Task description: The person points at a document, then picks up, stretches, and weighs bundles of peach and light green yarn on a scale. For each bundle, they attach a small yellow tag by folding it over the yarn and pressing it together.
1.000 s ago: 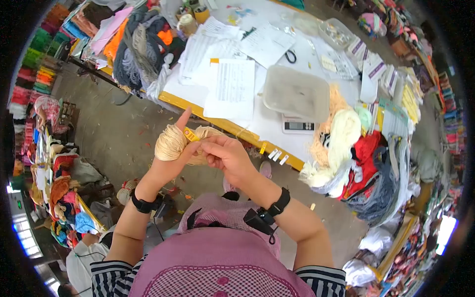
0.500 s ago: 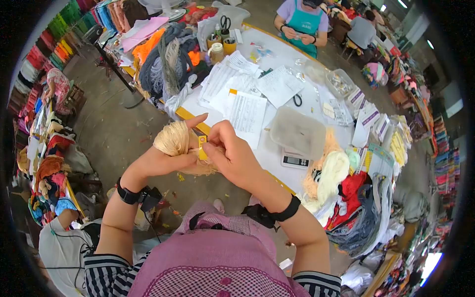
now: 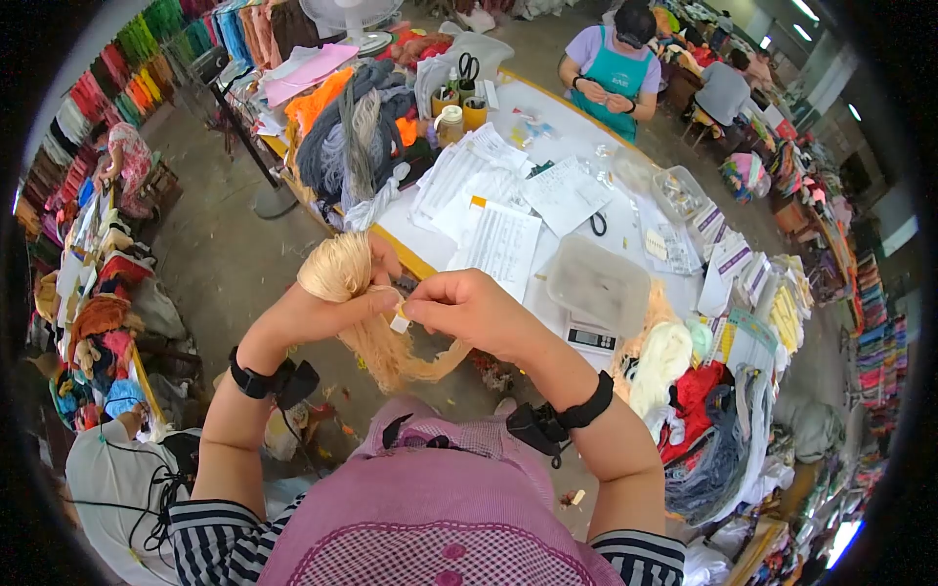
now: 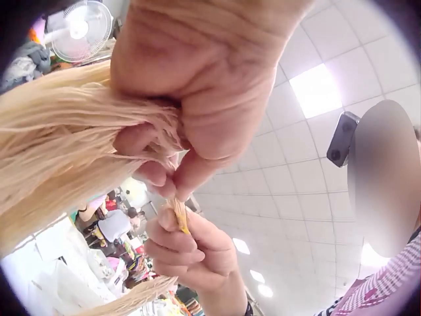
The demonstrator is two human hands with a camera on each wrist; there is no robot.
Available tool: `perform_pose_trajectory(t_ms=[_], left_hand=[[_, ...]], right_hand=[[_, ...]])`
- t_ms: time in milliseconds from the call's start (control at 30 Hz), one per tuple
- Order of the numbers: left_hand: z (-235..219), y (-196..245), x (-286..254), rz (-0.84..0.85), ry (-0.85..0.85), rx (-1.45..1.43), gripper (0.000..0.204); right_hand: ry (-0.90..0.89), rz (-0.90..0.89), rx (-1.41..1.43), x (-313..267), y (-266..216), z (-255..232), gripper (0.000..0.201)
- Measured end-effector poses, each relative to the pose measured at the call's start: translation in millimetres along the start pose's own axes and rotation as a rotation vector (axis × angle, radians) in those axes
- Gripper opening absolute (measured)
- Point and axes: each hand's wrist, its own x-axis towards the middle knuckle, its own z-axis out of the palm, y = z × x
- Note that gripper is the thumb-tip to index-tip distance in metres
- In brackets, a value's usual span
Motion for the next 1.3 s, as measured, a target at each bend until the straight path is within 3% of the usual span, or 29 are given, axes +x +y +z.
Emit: perform_pose_trajectory(t_ms=[67,200,267,400,500,567,600,667,700,800,867,900,933,967,1033,1133,1167,1233,1300], left_hand=[[-1,-8,0,0.172,-0.054,-0.106,0.027],[-4,-2,-4,0.167,-0.128,0.131,0.025],[2,-13,-3,0.168,0.024,-0.035,0.029],[1,4,-1,0.131,0.132,-0.147,0.037],[-2,9,3,0.104,0.054,-0.068,0.044],[3,4,10,0.175,0.01,-0.162,0.041],[3,2,13,0.182,-0.007,-0.165,0.041],[-3,-5,20,0.153,0.211,-0.144,0.028],[-10,-23,20,0.109,0.352,-0.294,0.024],[-49,-68,24,-0.004,0.674,-0.741,0.016],[-102,-127,20,-0.08,0.609,-1.029,0.012],[-133,-170,17,-0.091,0.444,-1.21,0.014],[-143,-185,15,-0.171,0.465,-1.358,0.015],[-151,-193,10,-0.252,0.501,-1.496,0.016],[-162,-230,4,-0.26,0.624,-1.293,0.017],[-165,-256,11,-0.389,0.7,-1.346,0.018],[-180,-293,9,-0.367,0.613,-1.313,0.018],[-169,-293,18,-0.418,0.604,-1.32,0.018],[-160,-294,28,-0.461,0.604,-1.327,0.018]], right_hand=[[0.04,-0.016,0.085,3,2,2,0.02],[0.024,-0.036,0.082,4,-4,2,0.019],[0.075,-0.11,-0.019,7,1,4,0.02],[0.189,-0.283,-0.039,3,-5,12,0.022],[0.196,-0.274,-0.1,3,-5,9,0.023],[0.092,-0.066,-0.058,4,-2,1,0.024],[0.11,-0.065,-0.058,0,-3,-2,0.024],[0.163,-0.087,0.268,-18,-7,-13,0.021],[0.218,-0.08,0.267,-34,-11,-23,0.021],[0.485,-0.32,0.308,-117,-14,-69,0.014],[0.773,-0.546,0.241,-187,-14,-102,0.012],[0.98,-0.623,0.218,-227,-14,-116,0.014],[1.061,-0.702,0.388,-272,-15,-131,0.015],[1.181,-0.809,0.212,-311,-24,-138,0.015],[1.526,-0.898,0.167,-378,-47,-139,0.012],[1.954,-0.943,-0.122,-475,-58,-158,0.018],[2.02,-0.892,-0.303,-506,-61,-166,0.021],[2.161,-0.861,-0.543,-525,-71,-176,0.025],[2.166,-0.834,-0.648,-561,-72,-205,0.025]])
